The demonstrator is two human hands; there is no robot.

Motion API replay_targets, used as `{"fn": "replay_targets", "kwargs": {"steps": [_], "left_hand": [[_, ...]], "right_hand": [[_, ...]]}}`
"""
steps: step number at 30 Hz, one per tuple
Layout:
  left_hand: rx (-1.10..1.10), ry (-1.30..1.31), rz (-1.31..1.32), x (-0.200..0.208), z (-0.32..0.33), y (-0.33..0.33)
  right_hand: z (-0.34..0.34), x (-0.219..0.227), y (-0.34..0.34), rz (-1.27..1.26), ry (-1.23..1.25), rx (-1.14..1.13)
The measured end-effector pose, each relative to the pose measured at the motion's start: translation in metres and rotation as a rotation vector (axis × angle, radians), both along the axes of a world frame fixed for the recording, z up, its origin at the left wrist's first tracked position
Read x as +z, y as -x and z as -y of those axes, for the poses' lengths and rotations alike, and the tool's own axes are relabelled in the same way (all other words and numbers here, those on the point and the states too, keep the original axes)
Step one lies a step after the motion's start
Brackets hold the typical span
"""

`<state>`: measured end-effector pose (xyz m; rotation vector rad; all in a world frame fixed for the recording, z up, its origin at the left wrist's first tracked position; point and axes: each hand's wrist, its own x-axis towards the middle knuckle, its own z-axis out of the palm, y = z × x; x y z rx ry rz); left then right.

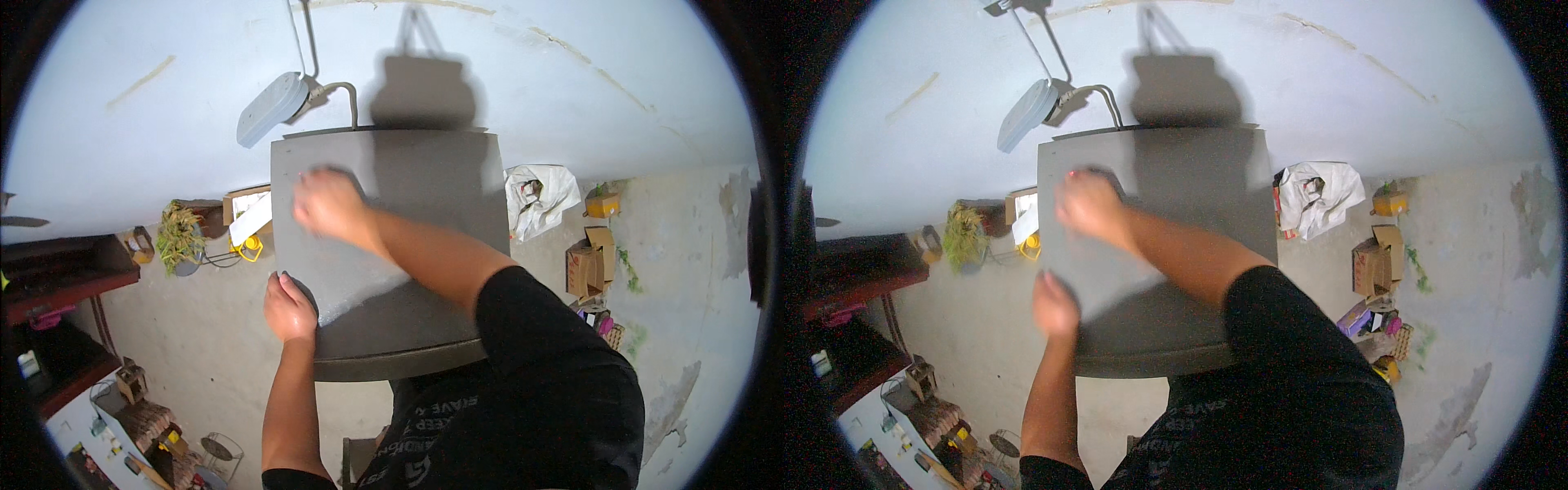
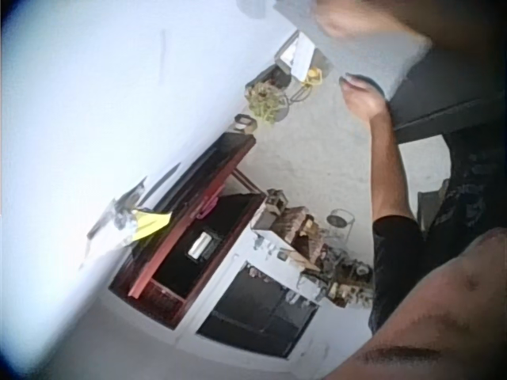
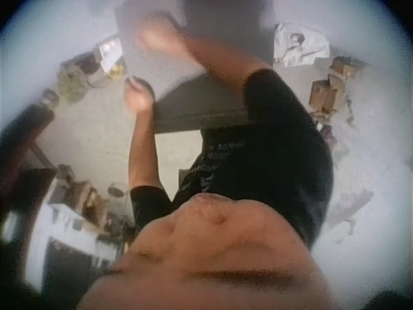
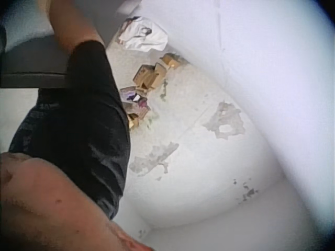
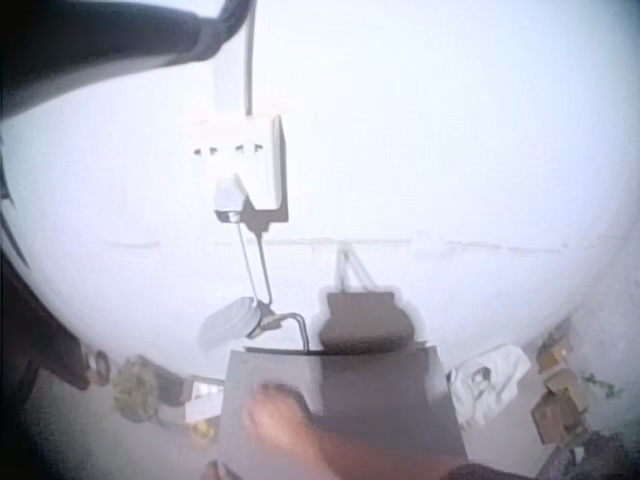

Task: The person cleans the top and front surfaces of a refrigerator using a metallic scrubbing pad and a cloth, then sits on the floor to wipe the lower door.

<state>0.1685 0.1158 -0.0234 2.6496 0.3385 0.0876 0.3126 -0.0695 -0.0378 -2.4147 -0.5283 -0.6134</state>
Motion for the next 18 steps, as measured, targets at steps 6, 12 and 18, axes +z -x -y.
{"fn": "replay_targets", "kwargs": {"steps": [6,12,18], "left_hand": [[-0.023,0.070,-0.102,-0.013,-0.013,-0.002],[0.003,0.072,-0.029,-0.027,-0.025,0.005],[0.019,-0.034,-0.080,-0.012,-0.008,0.000]], "right_hand": [[-0.055,0.007,-0.019,-0.361,0.039,0.013],[0.034,0.014,0.148,-0.268,-0.008,0.268],[0.196,0.025,0.038,-0.450,0.128,-0.517]]}}
